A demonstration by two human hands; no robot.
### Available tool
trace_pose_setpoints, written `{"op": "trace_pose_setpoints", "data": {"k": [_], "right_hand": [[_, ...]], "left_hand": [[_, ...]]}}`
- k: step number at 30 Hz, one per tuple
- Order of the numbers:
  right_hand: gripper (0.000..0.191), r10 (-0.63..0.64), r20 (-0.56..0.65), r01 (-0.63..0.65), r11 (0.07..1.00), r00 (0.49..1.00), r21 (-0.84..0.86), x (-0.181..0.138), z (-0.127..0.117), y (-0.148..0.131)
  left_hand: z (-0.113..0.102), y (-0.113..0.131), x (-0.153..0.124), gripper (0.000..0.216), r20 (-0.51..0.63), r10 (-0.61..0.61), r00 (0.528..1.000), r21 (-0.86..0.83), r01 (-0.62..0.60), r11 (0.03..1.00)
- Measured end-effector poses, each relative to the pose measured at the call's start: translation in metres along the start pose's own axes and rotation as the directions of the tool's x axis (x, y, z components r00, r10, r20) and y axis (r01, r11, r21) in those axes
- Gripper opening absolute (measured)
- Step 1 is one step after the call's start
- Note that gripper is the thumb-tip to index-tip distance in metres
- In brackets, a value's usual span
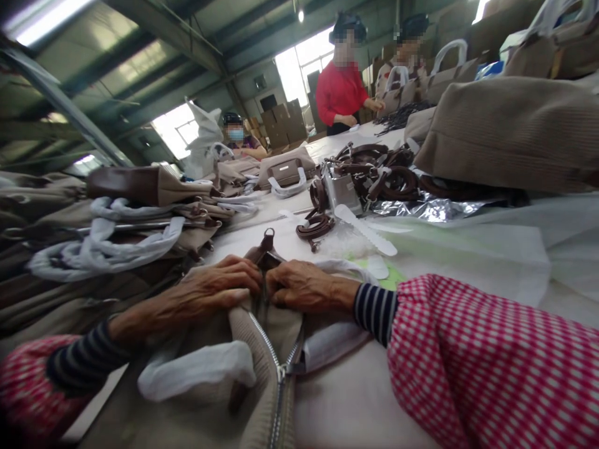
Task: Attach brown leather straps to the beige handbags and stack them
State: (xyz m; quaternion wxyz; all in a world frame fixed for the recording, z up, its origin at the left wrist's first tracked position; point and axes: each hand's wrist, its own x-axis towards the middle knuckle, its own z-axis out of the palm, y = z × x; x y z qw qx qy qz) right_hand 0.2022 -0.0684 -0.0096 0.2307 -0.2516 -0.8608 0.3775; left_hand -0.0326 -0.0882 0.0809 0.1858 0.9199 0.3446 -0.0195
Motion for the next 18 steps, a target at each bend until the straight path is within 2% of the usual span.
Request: {"op": "trace_pose_setpoints", "data": {"k": [2, 3, 6, 8, 12, 15, 18], "right_hand": [[0.008, 0.01, 0.012, -0.01, 1.0, 1.0, 0.006, -0.001, 0.0, -0.002], [0.009, 0.017, 0.016, -0.017, 1.0, 1.0, 0.006, -0.002, 0.0, -0.004], [0.008, 0.027, 0.033, -0.027, 1.0, 0.999, 0.013, -0.003, -0.001, -0.007], [0.007, 0.026, 0.045, -0.027, 0.999, 0.999, 0.023, -0.003, -0.002, -0.009], [0.01, 0.015, 0.03, -0.016, 1.0, 0.999, 0.027, -0.005, -0.001, -0.009], [0.012, -0.029, 0.012, 0.029, 1.0, 0.999, 0.003, -0.006, 0.002, -0.01], [0.011, -0.051, -0.025, 0.05, 0.998, 0.998, -0.026, -0.007, 0.006, -0.013]], "left_hand": [[-0.011, -0.003, -0.003, 0.026, 0.1, 0.011, 0.995, -0.093, -0.002, 0.996], [-0.015, -0.005, -0.004, 0.035, 0.143, 0.014, 0.99, -0.106, 0.001, 0.994], [-0.017, -0.007, -0.002, 0.056, 0.201, 0.0, 0.98, -0.036, 0.008, 0.999], [-0.01, -0.003, 0.003, 0.059, 0.16, -0.014, 0.987, 0.082, 0.0, 0.997], [0.01, 0.011, 0.01, 0.051, 0.069, -0.042, 0.997, 0.294, 0.02, 0.956], [0.022, 0.013, 0.009, 0.044, -0.016, -0.038, 0.999, 0.315, 0.041, 0.948], [0.031, 0.006, 0.001, 0.041, -0.129, 0.057, 0.99, 0.264, -0.022, 0.964]]}}
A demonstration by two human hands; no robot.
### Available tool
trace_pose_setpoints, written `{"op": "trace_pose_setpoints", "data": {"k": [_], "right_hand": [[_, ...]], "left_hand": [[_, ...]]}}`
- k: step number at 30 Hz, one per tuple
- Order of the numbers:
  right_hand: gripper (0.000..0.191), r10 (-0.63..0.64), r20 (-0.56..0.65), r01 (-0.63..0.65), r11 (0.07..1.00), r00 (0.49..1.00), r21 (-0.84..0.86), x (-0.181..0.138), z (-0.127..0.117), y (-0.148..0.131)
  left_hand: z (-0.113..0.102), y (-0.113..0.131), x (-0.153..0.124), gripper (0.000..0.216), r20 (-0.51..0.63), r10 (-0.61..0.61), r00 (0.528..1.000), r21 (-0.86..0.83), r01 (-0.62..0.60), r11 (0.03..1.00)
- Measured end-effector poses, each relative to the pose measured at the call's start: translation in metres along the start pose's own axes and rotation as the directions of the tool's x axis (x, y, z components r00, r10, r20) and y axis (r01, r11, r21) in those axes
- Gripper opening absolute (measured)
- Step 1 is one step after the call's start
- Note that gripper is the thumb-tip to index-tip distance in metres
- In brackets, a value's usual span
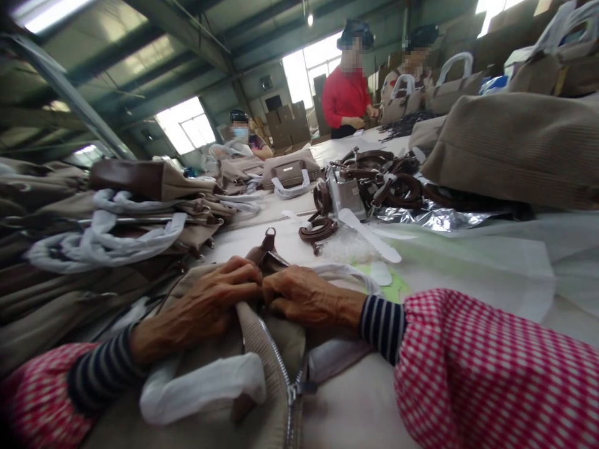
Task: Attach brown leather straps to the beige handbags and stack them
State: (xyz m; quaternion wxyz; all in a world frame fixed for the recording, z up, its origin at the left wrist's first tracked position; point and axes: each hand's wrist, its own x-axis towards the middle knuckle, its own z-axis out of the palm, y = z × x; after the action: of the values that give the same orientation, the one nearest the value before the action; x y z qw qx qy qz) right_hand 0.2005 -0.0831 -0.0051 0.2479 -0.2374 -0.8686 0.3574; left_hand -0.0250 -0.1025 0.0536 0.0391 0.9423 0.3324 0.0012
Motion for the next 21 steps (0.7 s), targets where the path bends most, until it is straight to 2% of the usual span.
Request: {"op": "trace_pose_setpoints", "data": {"k": [4, 7, 9, 12, 17, 21], "right_hand": [[0.011, -0.05, -0.056, 0.051, 0.999, 0.997, 0.01, 0.0, 0.003, -0.001], [0.011, -0.026, -0.057, 0.026, 1.0, 0.998, -0.009, 0.001, 0.004, -0.001], [0.012, -0.04, -0.056, 0.038, 0.999, 0.998, -0.028, 0.0, 0.005, -0.001], [0.014, -0.126, -0.084, 0.12, 0.99, 0.988, -0.072, 0.0, 0.01, -0.002], [0.016, -0.179, -0.102, 0.146, 0.953, 0.979, -0.265, -0.003, 0.018, -0.006], [0.018, -0.233, -0.106, 0.184, 0.921, 0.967, -0.342, -0.004, 0.02, -0.005]], "left_hand": [[0.014, -0.007, -0.012, 0.047, -0.14, 0.079, 0.987, -0.005, -0.081, 0.997], [0.021, -0.008, -0.015, 0.044, -0.19, 0.118, 0.975, 0.044, -0.112, 0.993], [0.021, -0.007, -0.015, 0.043, -0.179, 0.125, 0.976, 0.074, -0.113, 0.991], [0.019, -0.005, -0.013, 0.048, -0.147, 0.092, 0.985, 0.077, -0.082, 0.994], [0.018, -0.007, -0.011, 0.041, -0.145, 0.065, 0.987, -0.011, -0.067, 0.998], [0.018, -0.009, -0.007, 0.037, -0.109, 0.038, 0.993, -0.053, -0.044, 0.998]]}}
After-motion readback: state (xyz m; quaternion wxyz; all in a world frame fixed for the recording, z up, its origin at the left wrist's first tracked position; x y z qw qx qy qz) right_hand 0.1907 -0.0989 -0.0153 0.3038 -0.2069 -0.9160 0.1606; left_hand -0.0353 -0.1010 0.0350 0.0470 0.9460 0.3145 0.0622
